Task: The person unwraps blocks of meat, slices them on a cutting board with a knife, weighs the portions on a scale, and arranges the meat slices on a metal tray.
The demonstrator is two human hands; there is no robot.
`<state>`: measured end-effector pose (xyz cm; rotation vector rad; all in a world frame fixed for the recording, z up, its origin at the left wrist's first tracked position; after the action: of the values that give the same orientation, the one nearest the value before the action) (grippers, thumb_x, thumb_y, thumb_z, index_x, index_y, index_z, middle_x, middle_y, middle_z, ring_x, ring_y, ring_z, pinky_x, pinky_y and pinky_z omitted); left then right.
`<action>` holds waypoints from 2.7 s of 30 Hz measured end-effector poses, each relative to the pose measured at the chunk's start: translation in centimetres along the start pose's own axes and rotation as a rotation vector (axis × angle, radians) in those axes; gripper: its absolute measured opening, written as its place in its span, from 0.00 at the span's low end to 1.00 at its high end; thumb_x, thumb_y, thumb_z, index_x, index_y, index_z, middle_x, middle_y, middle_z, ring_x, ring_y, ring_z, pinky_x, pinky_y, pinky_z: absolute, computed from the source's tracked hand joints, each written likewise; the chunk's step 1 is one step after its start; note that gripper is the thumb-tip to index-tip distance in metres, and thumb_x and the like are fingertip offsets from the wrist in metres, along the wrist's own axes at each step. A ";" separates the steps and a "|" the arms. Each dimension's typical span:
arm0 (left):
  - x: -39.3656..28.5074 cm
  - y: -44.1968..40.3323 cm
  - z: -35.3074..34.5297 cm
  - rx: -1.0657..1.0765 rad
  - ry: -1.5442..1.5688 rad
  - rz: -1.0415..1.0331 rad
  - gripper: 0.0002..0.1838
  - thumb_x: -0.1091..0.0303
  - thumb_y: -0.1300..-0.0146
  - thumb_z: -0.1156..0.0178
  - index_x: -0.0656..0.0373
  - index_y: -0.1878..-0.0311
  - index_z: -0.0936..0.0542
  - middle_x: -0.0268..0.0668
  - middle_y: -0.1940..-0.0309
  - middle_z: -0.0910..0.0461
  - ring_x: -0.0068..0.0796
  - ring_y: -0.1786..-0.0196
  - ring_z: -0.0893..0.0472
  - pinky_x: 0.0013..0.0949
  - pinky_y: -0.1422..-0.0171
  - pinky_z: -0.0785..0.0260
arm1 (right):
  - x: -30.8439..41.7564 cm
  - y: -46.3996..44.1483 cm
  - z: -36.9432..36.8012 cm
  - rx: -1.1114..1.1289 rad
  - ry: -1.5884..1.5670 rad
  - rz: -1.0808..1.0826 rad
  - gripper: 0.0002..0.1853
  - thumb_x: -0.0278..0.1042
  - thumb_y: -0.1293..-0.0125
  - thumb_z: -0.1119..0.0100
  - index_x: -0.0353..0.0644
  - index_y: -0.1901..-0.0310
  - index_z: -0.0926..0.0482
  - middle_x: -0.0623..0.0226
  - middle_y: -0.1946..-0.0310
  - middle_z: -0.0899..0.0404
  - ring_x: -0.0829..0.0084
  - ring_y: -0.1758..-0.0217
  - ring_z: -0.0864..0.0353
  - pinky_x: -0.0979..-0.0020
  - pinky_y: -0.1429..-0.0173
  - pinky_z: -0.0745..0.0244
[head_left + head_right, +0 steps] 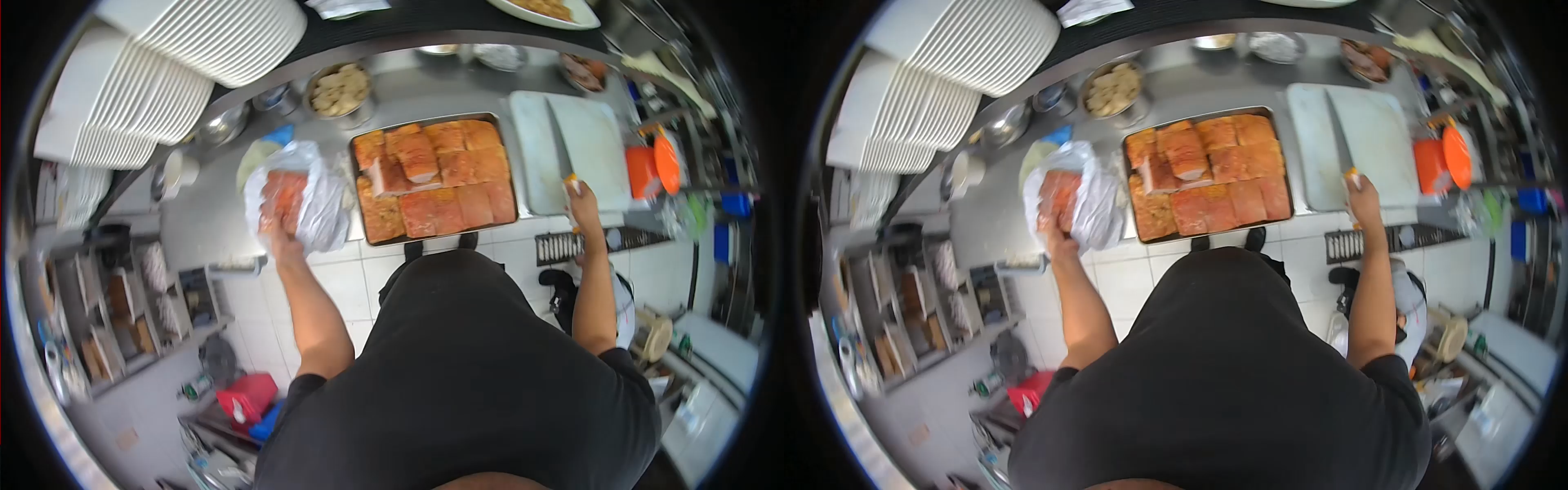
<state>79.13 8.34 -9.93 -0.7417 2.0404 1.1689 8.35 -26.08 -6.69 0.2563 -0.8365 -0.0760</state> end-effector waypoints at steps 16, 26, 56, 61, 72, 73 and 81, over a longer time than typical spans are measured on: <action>-11.7 11.5 -1.5 0.335 -0.040 0.002 0.42 0.57 0.35 0.32 0.55 0.20 0.37 0.46 0.27 0.28 0.50 0.27 0.26 0.60 0.23 0.31 | 2.0 12.1 4.0 -0.252 0.429 -0.166 0.22 0.52 0.23 0.44 0.37 0.49 0.20 0.46 0.63 0.13 0.46 0.55 0.12 0.49 0.52 0.21; -1.9 19.1 -22.1 0.606 -0.208 0.120 0.39 0.63 0.38 0.33 0.60 0.24 0.33 0.49 0.33 0.24 0.48 0.32 0.21 0.47 0.29 0.24 | -5.3 -0.6 9.1 -0.430 0.703 -0.093 0.22 0.50 0.24 0.43 0.39 0.41 0.29 0.47 0.47 0.19 0.46 0.46 0.15 0.46 0.47 0.18; 22.5 33.9 -52.7 1.192 -0.619 -0.080 0.41 0.75 0.46 0.27 0.63 0.28 0.31 0.41 0.37 0.22 0.34 0.38 0.19 0.37 0.32 0.26 | -4.8 -16.6 14.6 0.508 0.306 0.338 0.16 0.36 0.35 0.36 0.34 0.52 0.14 0.55 0.61 0.12 0.64 0.65 0.11 0.58 0.72 0.15; 22.6 28.3 -50.2 1.020 -0.349 0.049 0.35 0.69 0.36 0.32 0.65 0.27 0.32 0.46 0.34 0.23 0.42 0.33 0.21 0.46 0.28 0.25 | -11.1 -4.9 12.9 0.328 0.135 0.172 0.15 0.37 0.32 0.39 0.31 0.55 0.15 0.53 0.67 0.13 0.61 0.72 0.12 0.59 0.73 0.17; 25.1 28.7 -52.0 0.991 -0.153 0.369 0.36 0.59 0.35 0.32 0.59 0.26 0.31 0.40 0.31 0.25 0.41 0.30 0.25 0.51 0.23 0.32 | -18.0 15.0 23.4 -0.459 -1.152 -0.450 0.14 0.37 0.26 0.36 0.39 0.45 0.18 0.66 0.58 0.13 0.73 0.61 0.12 0.66 0.59 0.14; 25.2 28.6 -52.2 0.970 -0.176 0.358 0.36 0.59 0.35 0.32 0.59 0.26 0.31 0.40 0.31 0.25 0.41 0.31 0.25 0.51 0.23 0.32 | -17.8 16.1 26.7 -0.442 -1.139 -0.432 0.15 0.33 0.26 0.36 0.38 0.42 0.20 0.66 0.54 0.13 0.73 0.57 0.11 0.68 0.52 0.14; 29.5 26.8 -53.1 0.852 -0.367 0.339 0.38 0.59 0.37 0.32 0.60 0.26 0.32 0.40 0.32 0.25 0.41 0.31 0.25 0.51 0.23 0.33 | -22.6 13.9 44.2 -0.870 -1.030 -0.150 0.16 0.36 0.24 0.38 0.37 0.41 0.19 0.65 0.50 0.13 0.70 0.50 0.12 0.64 0.49 0.15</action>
<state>27.07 -31.33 1.21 0.2236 2.1001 0.4369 -40.09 -17.51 8.81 -0.6063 -1.7052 -0.7390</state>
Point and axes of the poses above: each hand's wrist, its own y-axis away from the middle knuckle, its own z-axis out of the back of the hand, x = y × z, the point moved 3 cm from there along -y, towards the middle knuckle
